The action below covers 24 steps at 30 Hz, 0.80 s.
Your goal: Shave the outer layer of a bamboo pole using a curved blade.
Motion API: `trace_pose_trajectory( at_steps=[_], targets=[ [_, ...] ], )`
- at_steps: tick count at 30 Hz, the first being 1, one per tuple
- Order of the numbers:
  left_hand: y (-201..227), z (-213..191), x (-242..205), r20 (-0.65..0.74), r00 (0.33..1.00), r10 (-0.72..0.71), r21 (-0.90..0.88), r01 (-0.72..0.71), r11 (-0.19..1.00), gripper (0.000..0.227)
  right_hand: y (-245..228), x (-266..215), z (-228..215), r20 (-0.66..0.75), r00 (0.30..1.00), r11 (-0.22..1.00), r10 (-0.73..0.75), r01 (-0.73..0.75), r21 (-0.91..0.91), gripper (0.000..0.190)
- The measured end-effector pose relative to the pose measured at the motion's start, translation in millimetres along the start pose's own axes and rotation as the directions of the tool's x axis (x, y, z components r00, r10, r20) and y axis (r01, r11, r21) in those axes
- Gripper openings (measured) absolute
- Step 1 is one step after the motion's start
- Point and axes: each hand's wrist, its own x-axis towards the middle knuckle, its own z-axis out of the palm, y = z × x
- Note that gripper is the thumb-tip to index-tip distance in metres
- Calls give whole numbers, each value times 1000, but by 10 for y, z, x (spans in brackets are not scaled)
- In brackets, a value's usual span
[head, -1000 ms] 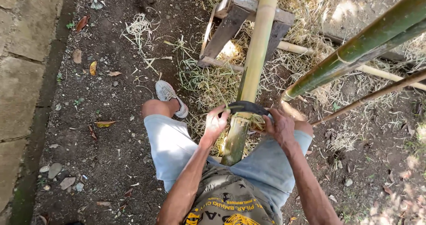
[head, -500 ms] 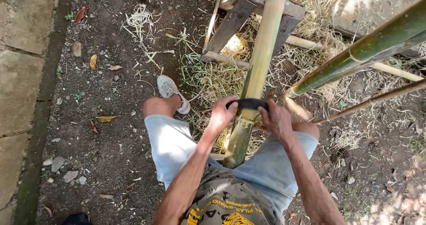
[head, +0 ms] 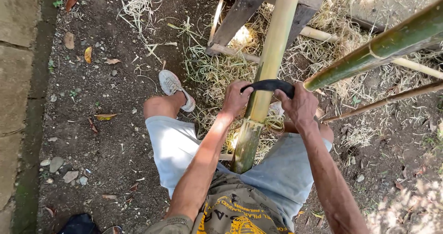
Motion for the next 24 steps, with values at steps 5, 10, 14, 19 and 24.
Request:
trace_pose_trajectory(
  at_steps=[5,10,14,19,24],
  targets=[
    [53,-34,-296,25,999,-45,11,45,999,19,34,-316,37,-16,999,998,-33,34,58,53],
    [-272,25,-752,-82,993,82,80,-76,994,21,32,-646,8,99,995,999,6,-11,50,52],
    [103,-210,-711,17,991,-133,-44,134,990,23,-26,-571,-29,133,991,1000,-5,3,15,53],
    [121,-46,-191,-36,998,43,-37,-45,998,19,9,-347,-42,41,998,999,45,-45,14,51],
    [20,-113,-352,103,993,-61,-53,67,996,20,27,-505,-24,61,997,997,47,-51,65,49]
  ],
)
